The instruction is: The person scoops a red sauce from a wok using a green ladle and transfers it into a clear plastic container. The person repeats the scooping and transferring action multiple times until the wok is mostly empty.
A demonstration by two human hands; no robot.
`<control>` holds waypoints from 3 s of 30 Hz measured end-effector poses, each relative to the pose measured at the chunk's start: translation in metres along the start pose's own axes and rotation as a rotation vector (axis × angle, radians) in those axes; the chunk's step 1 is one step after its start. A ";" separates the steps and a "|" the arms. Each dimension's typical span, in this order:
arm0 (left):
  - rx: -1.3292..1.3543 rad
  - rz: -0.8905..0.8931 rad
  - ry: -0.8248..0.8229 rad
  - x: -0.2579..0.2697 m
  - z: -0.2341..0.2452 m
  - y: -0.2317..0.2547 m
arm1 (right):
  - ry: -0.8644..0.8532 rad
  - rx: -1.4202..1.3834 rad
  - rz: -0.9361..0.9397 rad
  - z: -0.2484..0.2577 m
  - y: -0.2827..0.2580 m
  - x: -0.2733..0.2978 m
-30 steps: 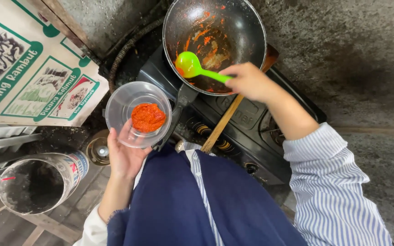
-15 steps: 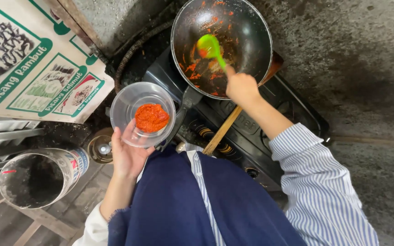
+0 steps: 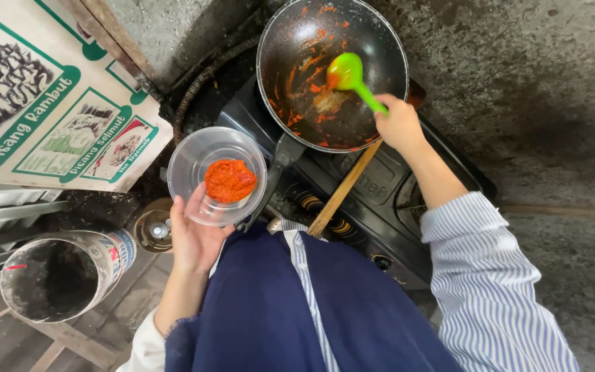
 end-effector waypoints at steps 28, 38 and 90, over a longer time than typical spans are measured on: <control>0.012 0.002 0.008 0.001 -0.002 -0.002 | -0.021 0.453 0.035 -0.014 -0.057 0.012; -0.007 -0.004 -0.010 0.003 -0.007 -0.001 | -0.190 -0.011 0.214 0.016 -0.126 0.068; -0.331 -0.214 -0.330 -0.027 -0.131 -0.001 | 0.345 -0.114 0.463 0.063 -0.111 0.178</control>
Point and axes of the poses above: each hand's wrist, its own x-axis away from the middle knuckle, its own z-axis out of the back of the hand, y = z × x, the point moved 5 cm from there along -x, towards the middle knuckle, and after that the axes turned 11 degrees about x, right-handed, at the moved point
